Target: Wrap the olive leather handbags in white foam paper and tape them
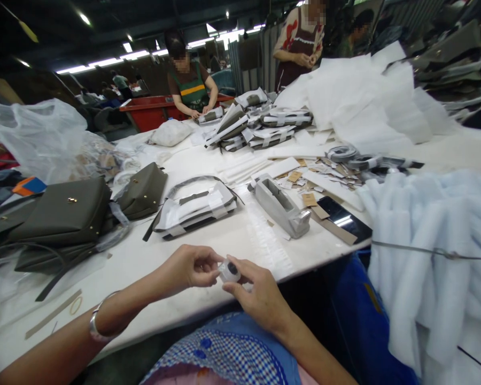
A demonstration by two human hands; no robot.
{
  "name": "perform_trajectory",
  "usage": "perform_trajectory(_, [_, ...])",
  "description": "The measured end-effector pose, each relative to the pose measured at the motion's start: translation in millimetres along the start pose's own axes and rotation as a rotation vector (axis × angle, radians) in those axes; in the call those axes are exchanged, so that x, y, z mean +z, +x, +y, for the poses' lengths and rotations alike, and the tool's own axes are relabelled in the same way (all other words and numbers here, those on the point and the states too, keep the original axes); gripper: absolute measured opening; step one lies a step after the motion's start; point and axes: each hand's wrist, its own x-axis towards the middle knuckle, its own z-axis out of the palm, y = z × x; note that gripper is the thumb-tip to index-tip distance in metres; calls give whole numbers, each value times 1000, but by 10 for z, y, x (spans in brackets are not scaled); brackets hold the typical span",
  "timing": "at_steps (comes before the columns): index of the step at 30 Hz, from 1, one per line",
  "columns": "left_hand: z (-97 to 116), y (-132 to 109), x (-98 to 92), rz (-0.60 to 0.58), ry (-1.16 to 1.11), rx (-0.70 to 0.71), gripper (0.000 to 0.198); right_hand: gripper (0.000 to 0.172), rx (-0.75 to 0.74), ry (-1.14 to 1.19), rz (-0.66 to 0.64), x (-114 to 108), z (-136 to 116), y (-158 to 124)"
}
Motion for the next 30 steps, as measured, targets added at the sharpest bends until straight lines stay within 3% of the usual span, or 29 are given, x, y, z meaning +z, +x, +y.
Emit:
perform_trajectory(11, [78, -34, 61, 27, -95, -45, 19, 49, 124, 175, 0, 67, 85, -60])
perform_trajectory(16, [116, -39, 9, -32, -150, 11, 32, 49, 149, 252, 2, 35, 33, -49])
perform_trajectory(24, [145, -79, 26, 181, 142, 187, 11, 49, 91, 146, 97, 23, 2, -16])
perform_trajectory(30, [154, -93, 46, 188, 304, 209, 8, 50, -28, -47, 172, 19, -18, -24])
